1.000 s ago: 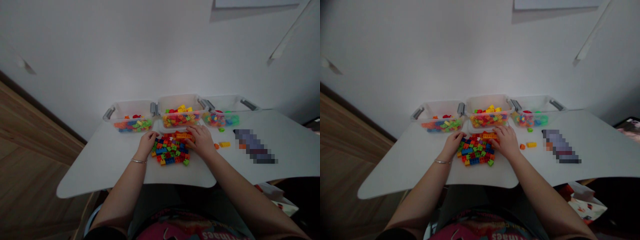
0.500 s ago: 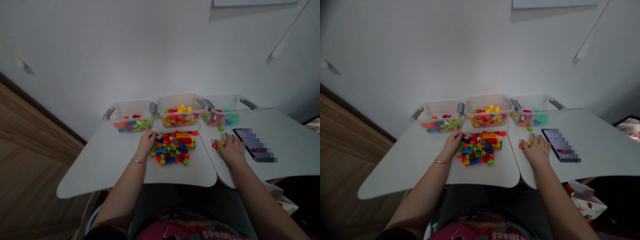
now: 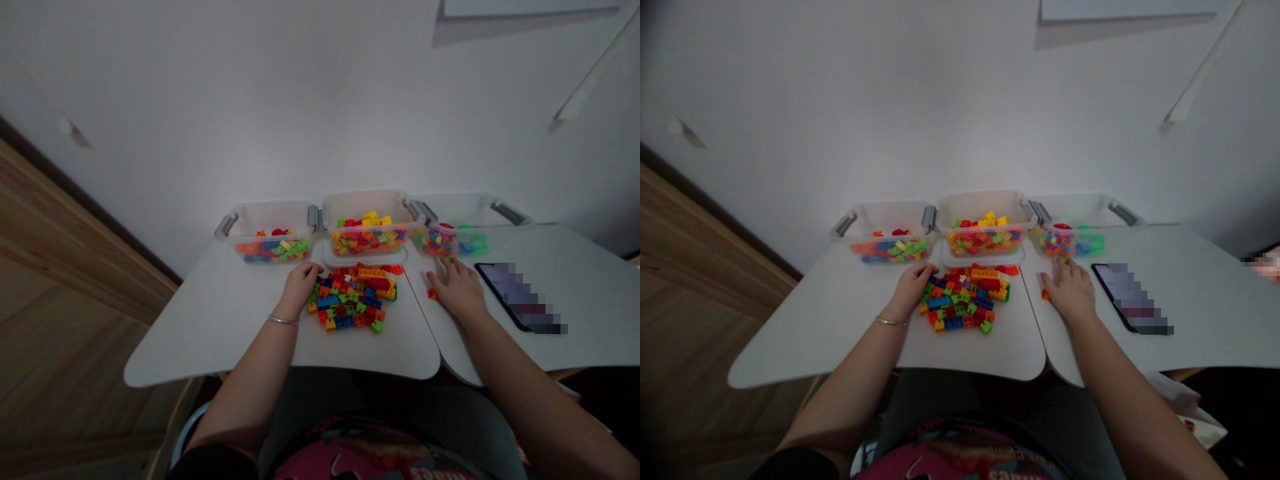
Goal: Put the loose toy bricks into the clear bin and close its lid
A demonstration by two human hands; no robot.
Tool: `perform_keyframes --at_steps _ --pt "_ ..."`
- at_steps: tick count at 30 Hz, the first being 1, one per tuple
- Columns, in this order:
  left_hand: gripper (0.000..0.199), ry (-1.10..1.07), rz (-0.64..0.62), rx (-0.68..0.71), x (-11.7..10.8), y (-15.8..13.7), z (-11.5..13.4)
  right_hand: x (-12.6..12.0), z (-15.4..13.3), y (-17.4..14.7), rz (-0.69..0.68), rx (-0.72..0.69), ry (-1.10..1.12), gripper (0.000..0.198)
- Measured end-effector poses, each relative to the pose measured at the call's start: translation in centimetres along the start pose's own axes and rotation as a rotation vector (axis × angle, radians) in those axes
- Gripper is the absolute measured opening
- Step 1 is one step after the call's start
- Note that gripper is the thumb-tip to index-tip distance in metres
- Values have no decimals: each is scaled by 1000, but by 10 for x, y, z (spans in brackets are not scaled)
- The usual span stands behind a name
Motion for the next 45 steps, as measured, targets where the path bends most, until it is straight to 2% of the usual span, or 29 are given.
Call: perform_keyframes --at_steps 4,7,12,16,21,25,27,31,36,41,45 --pt "29 -8 4 -8 -1 -1 1 2 -5 1 16 -71 98 56" --pt "29 -10 -2 -13 0 -1 2 0 -15 -8 16 -112 105 57" --pt "28 -14 2 -16 0 -1 2 -1 -39 -22 -20 -200 -72 66" --pt "28 2 5 -4 -1 -1 1 3 -49 -21 -52 -250 -121 57" --pt "29 16 1 -7 -1 -1 0 2 -50 -15 -1 -193 -74 53" --pt "29 11 1 -4 0 -1 1 5 -53 -12 -18 -189 -91 47" --pt "29 9 -2 -2 0 -1 2 7 -53 -8 -42 -193 -15 38" --pt "29 12 -7 3 2 0 1 10 -51 1 -61 -133 286 25" --pt "29 19 0 7 2 1 -2 17 -62 5 -29 -23 639 23" --pt "29 16 -6 6 2 1 -2 23 -87 3 -14 -89 760 25" --pt "29 16 -5 5 2 1 -1 30 -89 6 20 -115 831 25"
Point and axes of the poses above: each hand's wrist, its own y-axis towards the middle knuckle, its own x-axis out of the palm, z = x × y, the point moved 9 cm from there along y, towards the middle knuckle, and after that the axes turned 7 degrees about -z, right-handed, at the moved point
